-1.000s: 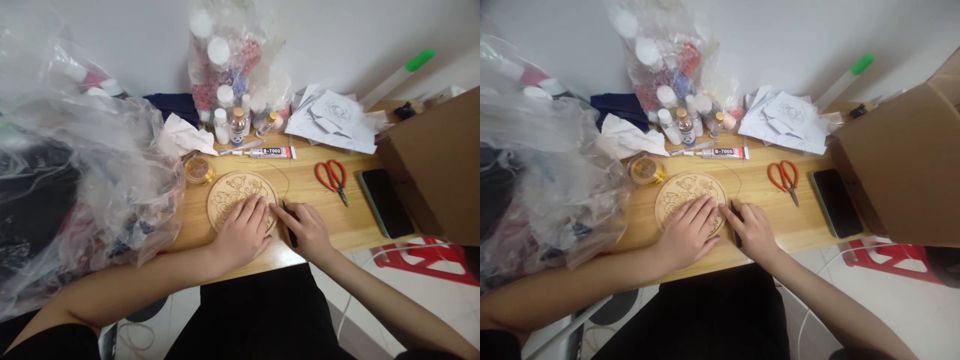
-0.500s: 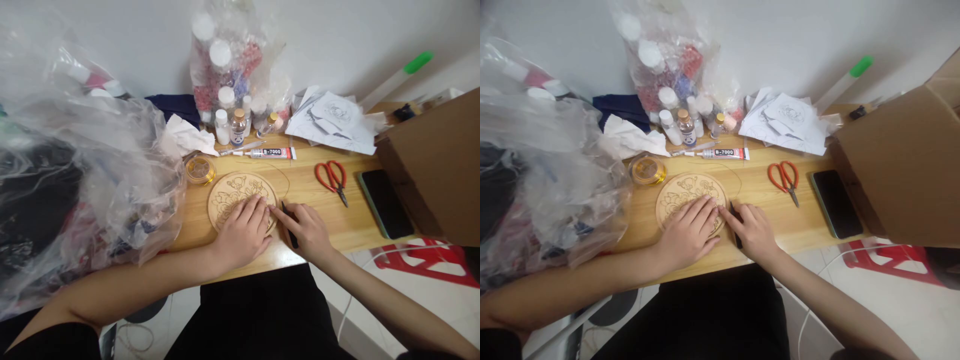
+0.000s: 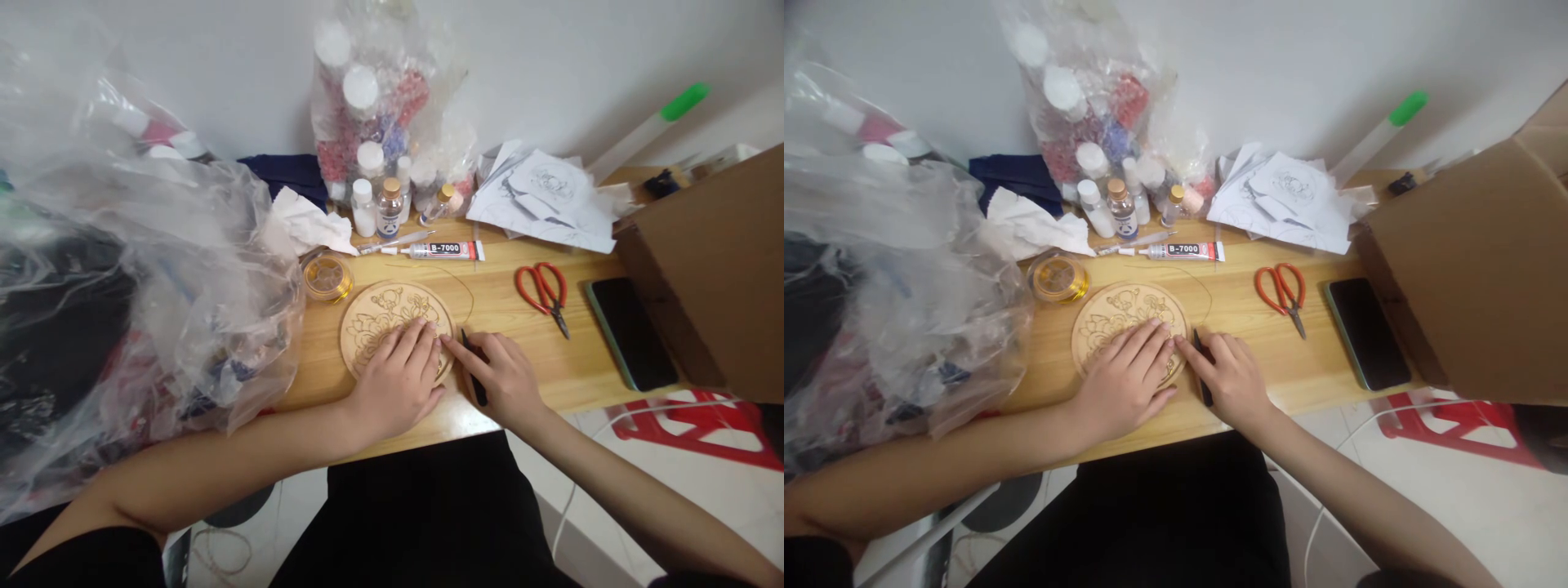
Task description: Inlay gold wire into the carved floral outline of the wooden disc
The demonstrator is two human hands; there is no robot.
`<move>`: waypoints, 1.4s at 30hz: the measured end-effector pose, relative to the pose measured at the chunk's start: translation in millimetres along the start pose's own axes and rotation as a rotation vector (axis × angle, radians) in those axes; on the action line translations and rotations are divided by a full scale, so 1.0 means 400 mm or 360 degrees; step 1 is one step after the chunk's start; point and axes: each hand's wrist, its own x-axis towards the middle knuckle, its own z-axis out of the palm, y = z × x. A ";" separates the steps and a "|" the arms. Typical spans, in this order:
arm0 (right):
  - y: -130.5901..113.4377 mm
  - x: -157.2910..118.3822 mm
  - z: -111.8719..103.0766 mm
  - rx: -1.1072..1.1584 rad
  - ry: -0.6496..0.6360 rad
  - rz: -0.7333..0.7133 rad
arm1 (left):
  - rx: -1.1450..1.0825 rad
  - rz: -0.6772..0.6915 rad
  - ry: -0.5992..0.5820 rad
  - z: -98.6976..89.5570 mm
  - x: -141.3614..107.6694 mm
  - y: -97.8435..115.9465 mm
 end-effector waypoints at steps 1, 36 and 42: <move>0.000 0.000 0.000 -0.0004 0.0000 0.0002 | 0.0005 -0.0001 -0.0002 0.000 0.000 0.000; -0.002 0.002 0.004 -0.0043 0.0029 -0.0037 | 0.0055 -0.0003 0.0033 0.000 0.003 0.001; -0.001 0.000 0.005 -0.0036 0.0017 -0.0031 | 0.0039 -0.0003 0.0027 -0.002 0.004 0.002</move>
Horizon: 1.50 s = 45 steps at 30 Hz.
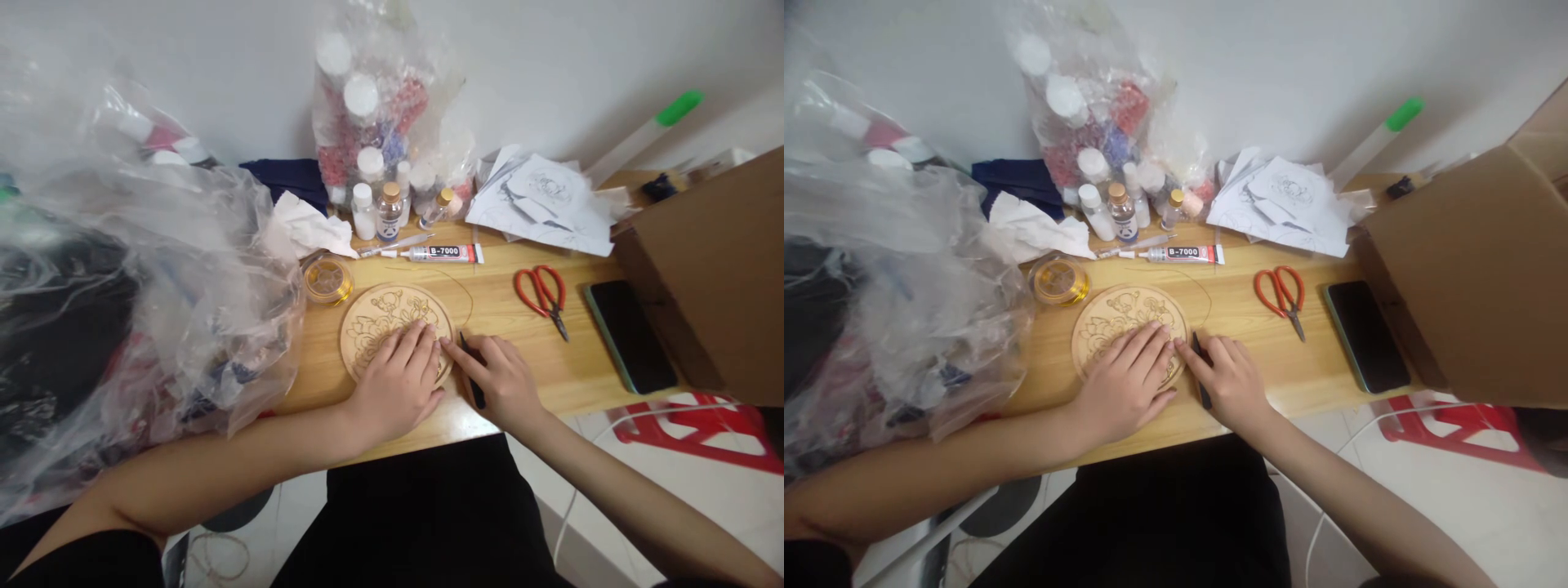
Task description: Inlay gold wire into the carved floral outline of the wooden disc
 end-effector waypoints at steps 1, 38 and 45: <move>0.000 0.000 0.000 -0.0002 0.0000 0.0002 | -0.0001 0.0000 0.0003 0.000 0.000 0.000; -0.001 0.001 -0.001 -0.0004 0.0015 0.0003 | -0.0016 0.0008 0.0025 0.004 -0.002 -0.001; -0.001 0.003 -0.002 -0.0006 0.0006 0.0014 | -0.0012 0.0006 0.0033 0.004 -0.002 -0.002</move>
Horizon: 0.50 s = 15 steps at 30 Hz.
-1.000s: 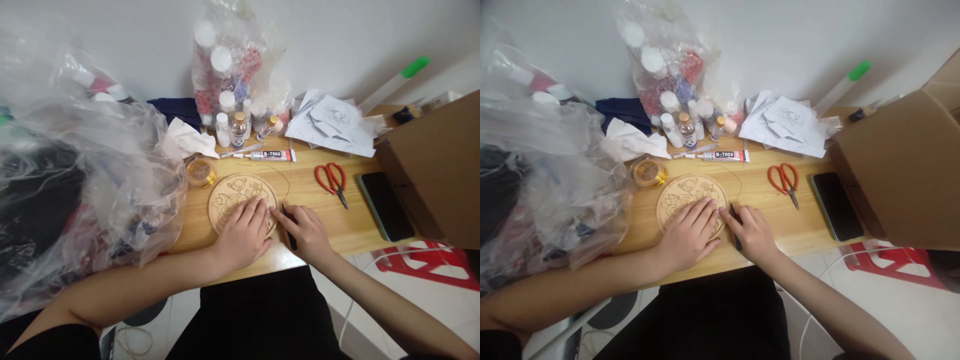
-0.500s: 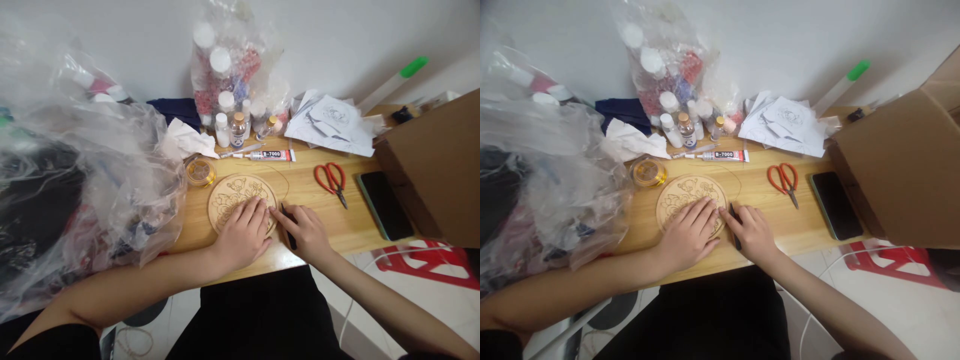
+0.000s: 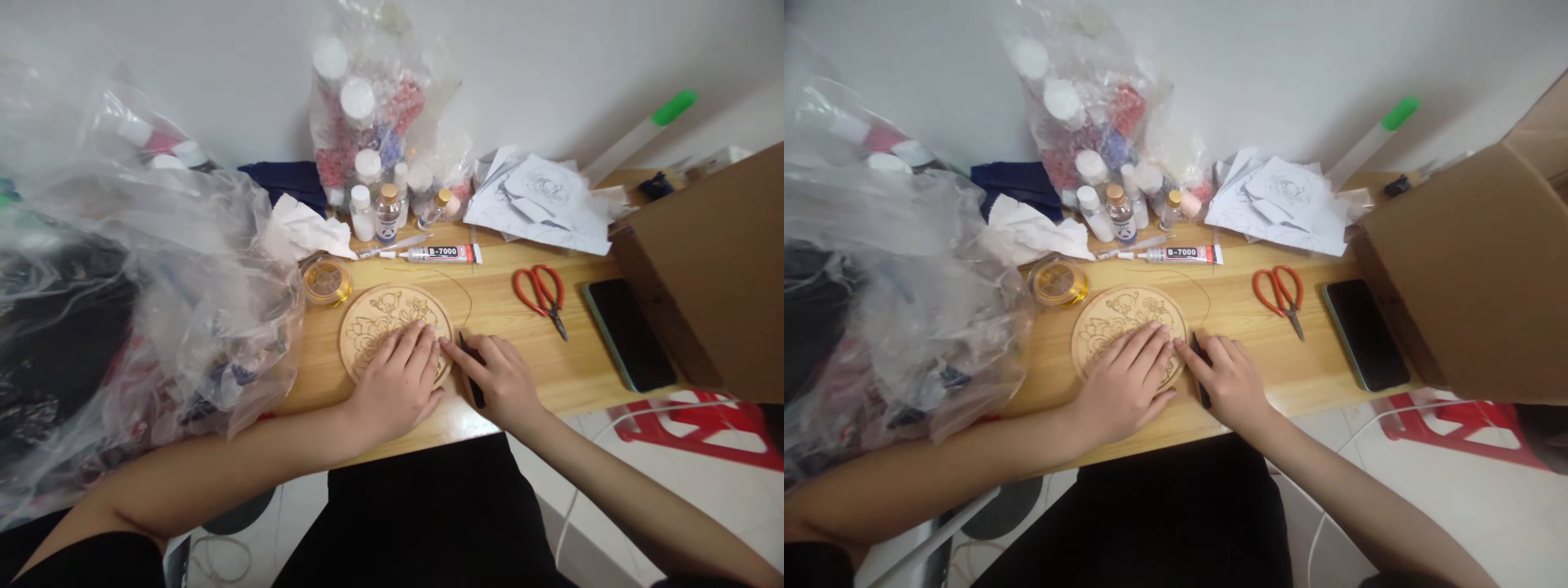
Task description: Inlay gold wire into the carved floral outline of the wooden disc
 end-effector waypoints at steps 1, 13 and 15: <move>0.000 0.000 0.000 0.0002 0.0002 0.0000 | 0.0000 0.0002 -0.0005 0.000 0.000 0.000; 0.000 -0.001 0.001 -0.0016 0.0008 -0.0011 | 0.0009 0.0016 -0.0021 -0.001 -0.002 0.001; 0.000 0.000 0.001 -0.0024 0.0009 -0.0010 | 0.0004 0.0016 -0.0029 -0.001 -0.002 0.001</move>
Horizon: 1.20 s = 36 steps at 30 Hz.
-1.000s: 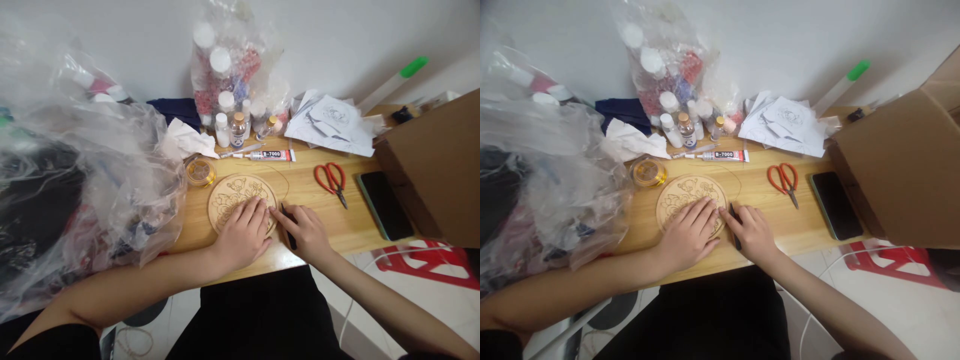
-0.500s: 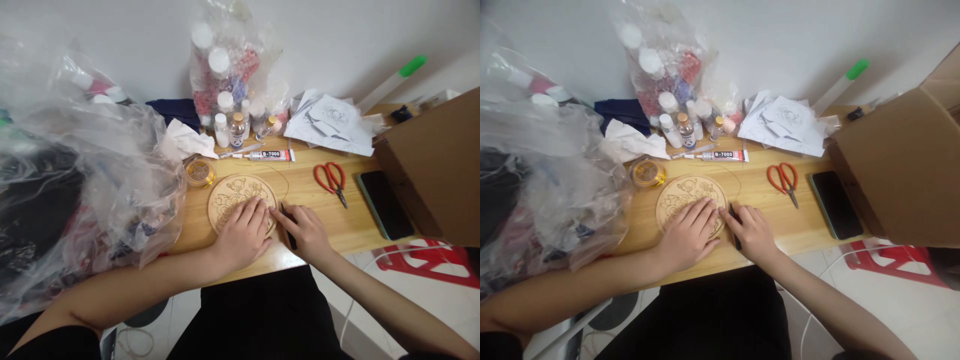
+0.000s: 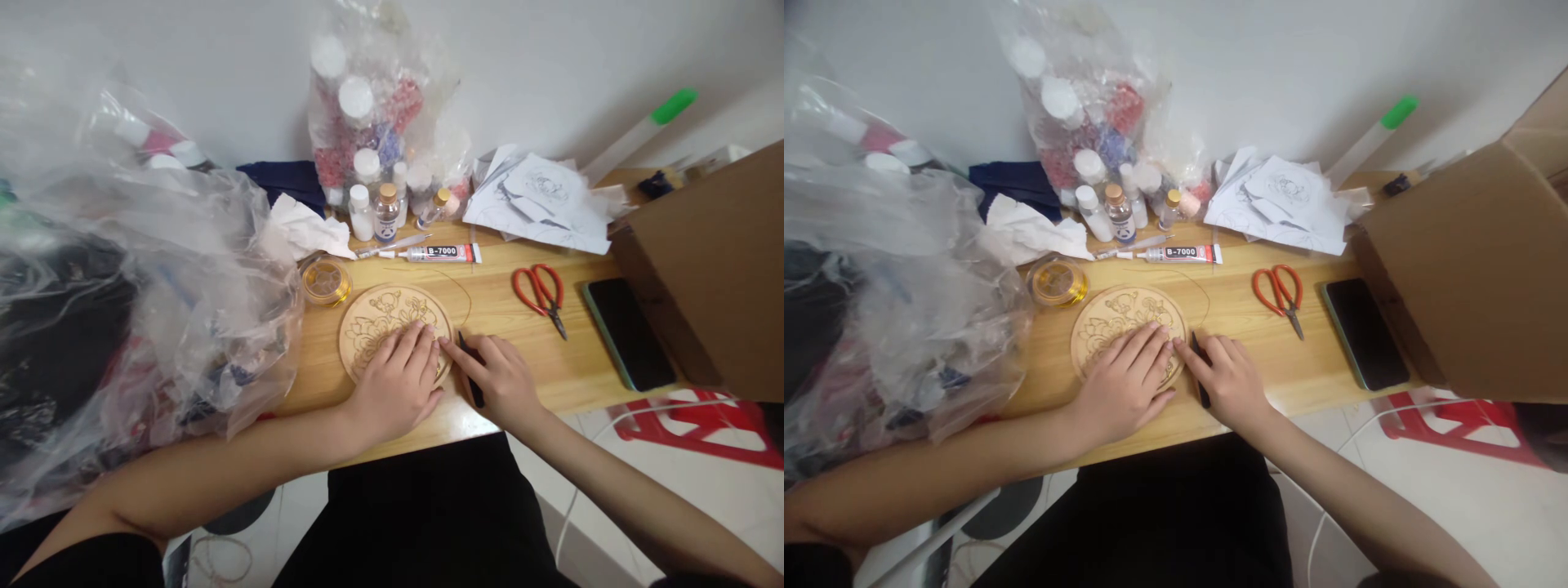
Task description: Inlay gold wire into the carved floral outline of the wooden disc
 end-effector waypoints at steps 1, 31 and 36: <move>0.000 0.000 0.000 -0.0003 -0.0001 -0.0001 | -0.0003 0.0000 -0.0002 0.000 0.000 0.000; 0.000 0.000 -0.002 0.0049 -0.0010 0.0000 | -0.0012 -0.0009 -0.0033 -0.001 0.000 -0.001; 0.003 0.002 -0.003 0.0069 -0.0026 -0.0019 | 0.0005 -0.0016 -0.0056 0.001 -0.001 0.000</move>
